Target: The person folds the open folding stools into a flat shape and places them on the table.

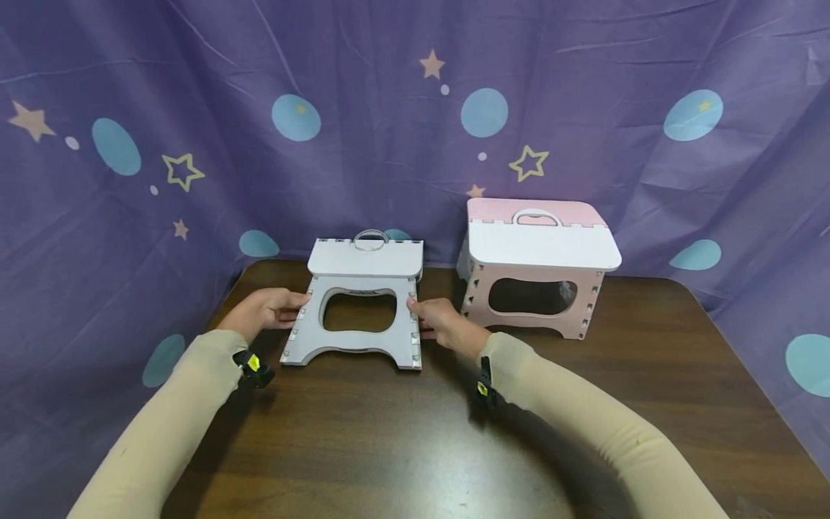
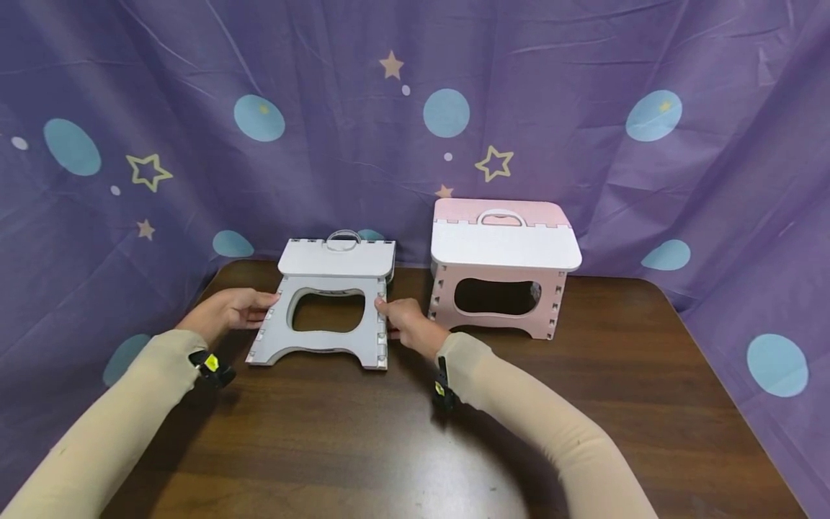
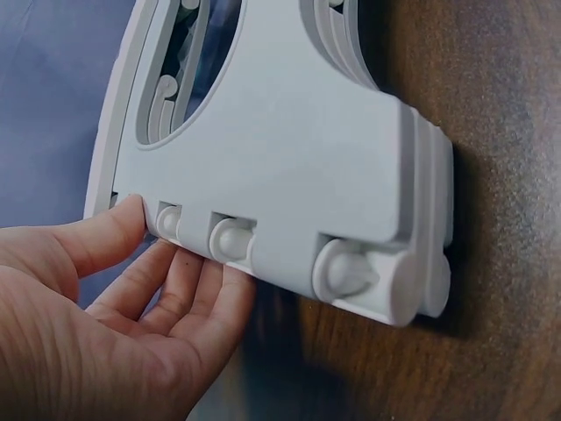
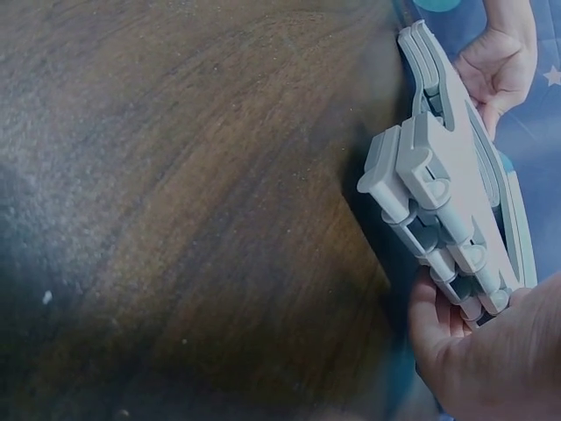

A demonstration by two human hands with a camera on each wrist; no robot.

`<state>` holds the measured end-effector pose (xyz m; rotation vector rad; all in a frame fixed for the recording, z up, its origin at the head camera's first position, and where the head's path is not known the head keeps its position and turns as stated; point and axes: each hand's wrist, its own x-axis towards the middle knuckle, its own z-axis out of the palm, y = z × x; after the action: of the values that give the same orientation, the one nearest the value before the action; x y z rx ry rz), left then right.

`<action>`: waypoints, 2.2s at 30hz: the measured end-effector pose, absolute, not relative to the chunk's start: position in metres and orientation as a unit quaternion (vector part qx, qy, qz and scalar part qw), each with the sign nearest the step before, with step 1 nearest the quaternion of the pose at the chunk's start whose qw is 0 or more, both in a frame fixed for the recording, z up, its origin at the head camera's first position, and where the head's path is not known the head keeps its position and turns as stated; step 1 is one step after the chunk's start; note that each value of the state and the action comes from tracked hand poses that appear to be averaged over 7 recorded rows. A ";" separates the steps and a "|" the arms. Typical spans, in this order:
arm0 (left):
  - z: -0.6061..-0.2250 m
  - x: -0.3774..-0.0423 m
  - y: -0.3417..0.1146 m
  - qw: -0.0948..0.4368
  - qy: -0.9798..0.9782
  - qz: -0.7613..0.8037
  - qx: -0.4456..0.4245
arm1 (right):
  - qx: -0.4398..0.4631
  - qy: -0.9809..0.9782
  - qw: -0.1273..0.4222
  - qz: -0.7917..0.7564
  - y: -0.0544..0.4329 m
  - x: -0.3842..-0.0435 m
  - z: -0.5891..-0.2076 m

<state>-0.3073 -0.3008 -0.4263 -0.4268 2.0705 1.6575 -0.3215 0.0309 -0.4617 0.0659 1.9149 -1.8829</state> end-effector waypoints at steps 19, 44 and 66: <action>-0.425 -0.306 -0.296 0.212 0.750 0.595 -0.197 | 0.033 0.703 0.233 -0.671 0.031 -0.320 -0.463; -0.429 -0.308 -0.296 0.216 0.760 0.576 -0.209 | 0.034 0.705 0.235 -0.669 0.030 -0.320 -0.464; -0.431 -0.310 -0.298 0.233 0.757 0.572 -0.213 | 0.039 0.707 0.241 -0.664 0.030 -0.323 -0.465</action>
<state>-0.3096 -0.2977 -0.4306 -0.5843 2.0799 1.5720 -0.3225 0.0302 -0.4654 0.1060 1.9351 -1.8152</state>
